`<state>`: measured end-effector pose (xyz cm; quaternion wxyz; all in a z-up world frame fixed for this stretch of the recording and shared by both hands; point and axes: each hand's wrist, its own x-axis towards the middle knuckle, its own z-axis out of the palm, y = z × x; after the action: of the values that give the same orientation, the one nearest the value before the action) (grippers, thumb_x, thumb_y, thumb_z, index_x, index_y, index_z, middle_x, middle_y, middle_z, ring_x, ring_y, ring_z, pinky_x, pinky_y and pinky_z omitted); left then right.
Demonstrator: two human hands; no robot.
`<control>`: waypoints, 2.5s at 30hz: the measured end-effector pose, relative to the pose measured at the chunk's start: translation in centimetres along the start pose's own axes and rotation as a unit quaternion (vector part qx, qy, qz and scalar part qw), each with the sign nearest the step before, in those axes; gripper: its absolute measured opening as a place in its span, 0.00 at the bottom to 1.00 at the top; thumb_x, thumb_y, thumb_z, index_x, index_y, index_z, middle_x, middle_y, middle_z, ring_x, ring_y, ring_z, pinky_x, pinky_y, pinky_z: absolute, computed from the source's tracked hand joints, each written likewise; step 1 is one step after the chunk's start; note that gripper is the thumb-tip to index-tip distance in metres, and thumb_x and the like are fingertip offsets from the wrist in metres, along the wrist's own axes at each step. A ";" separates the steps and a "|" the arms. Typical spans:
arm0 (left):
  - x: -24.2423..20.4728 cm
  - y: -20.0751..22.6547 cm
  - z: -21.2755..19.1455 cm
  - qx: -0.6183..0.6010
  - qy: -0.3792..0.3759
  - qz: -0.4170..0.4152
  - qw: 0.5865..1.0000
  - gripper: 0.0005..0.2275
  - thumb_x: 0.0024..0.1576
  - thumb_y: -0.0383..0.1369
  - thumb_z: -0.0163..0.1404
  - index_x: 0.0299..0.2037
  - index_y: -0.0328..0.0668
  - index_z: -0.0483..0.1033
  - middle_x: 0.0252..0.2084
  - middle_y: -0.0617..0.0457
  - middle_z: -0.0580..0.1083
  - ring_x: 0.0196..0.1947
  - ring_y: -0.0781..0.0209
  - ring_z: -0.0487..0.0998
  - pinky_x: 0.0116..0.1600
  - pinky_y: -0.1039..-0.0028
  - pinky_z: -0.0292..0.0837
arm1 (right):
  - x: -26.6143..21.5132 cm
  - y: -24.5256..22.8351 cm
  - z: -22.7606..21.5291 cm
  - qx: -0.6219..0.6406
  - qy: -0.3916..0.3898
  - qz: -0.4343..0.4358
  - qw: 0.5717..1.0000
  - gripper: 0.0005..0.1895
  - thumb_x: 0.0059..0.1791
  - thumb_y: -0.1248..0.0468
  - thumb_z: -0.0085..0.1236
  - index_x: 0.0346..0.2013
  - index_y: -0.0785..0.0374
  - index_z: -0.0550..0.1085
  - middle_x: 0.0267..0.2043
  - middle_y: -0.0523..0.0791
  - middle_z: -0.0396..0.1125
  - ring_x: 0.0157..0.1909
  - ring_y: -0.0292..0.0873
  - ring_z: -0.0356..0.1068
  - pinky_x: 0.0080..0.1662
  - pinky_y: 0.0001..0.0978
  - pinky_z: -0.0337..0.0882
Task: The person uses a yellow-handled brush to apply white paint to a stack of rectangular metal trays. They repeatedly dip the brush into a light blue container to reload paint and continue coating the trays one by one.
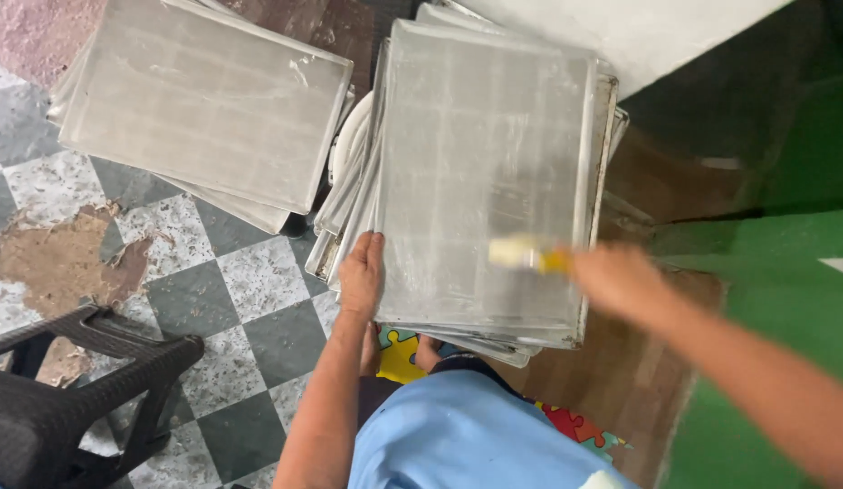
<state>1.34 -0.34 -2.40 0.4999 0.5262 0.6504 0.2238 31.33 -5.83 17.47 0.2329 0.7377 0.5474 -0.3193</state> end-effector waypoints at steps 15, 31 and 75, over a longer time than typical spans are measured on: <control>-3.4 4.6 -3.4 -0.212 -0.059 -0.096 0.971 0.34 0.55 0.59 0.45 0.65 0.43 0.63 0.69 0.42 0.59 0.70 0.42 0.54 0.72 0.52 0.46 | 1.4 3.9 1.4 -0.072 0.123 -0.117 0.983 0.24 0.52 0.62 0.35 0.64 0.55 0.63 0.45 0.57 0.73 0.46 0.59 0.76 0.48 0.50 0.74; -15.8 -0.7 -15.8 -0.325 0.062 -0.142 0.933 0.16 0.54 0.38 0.52 0.45 0.33 0.78 0.41 0.51 0.77 0.40 0.62 0.76 0.48 0.71 0.69 | 0.8 6.7 0.8 0.539 0.085 0.057 0.836 0.28 0.51 0.66 0.52 0.67 0.54 0.63 0.24 0.51 0.56 0.17 0.42 0.46 0.17 0.33 0.44; 39.9 30.1 -4.6 -0.002 0.006 0.280 0.960 0.30 0.53 0.53 0.46 0.46 0.25 0.73 0.69 0.39 0.51 0.49 0.46 0.72 0.41 0.58 0.66 | 5.4 -15.0 -29.8 0.097 0.278 0.113 0.949 0.19 0.54 0.54 0.48 0.60 0.49 0.72 0.23 0.46 0.73 0.16 0.43 0.61 0.18 0.34 0.65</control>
<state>13.28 47.42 7.52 0.4145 0.6852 0.4795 0.3588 24.44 22.72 34.12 0.0335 0.8731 0.4700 -0.1250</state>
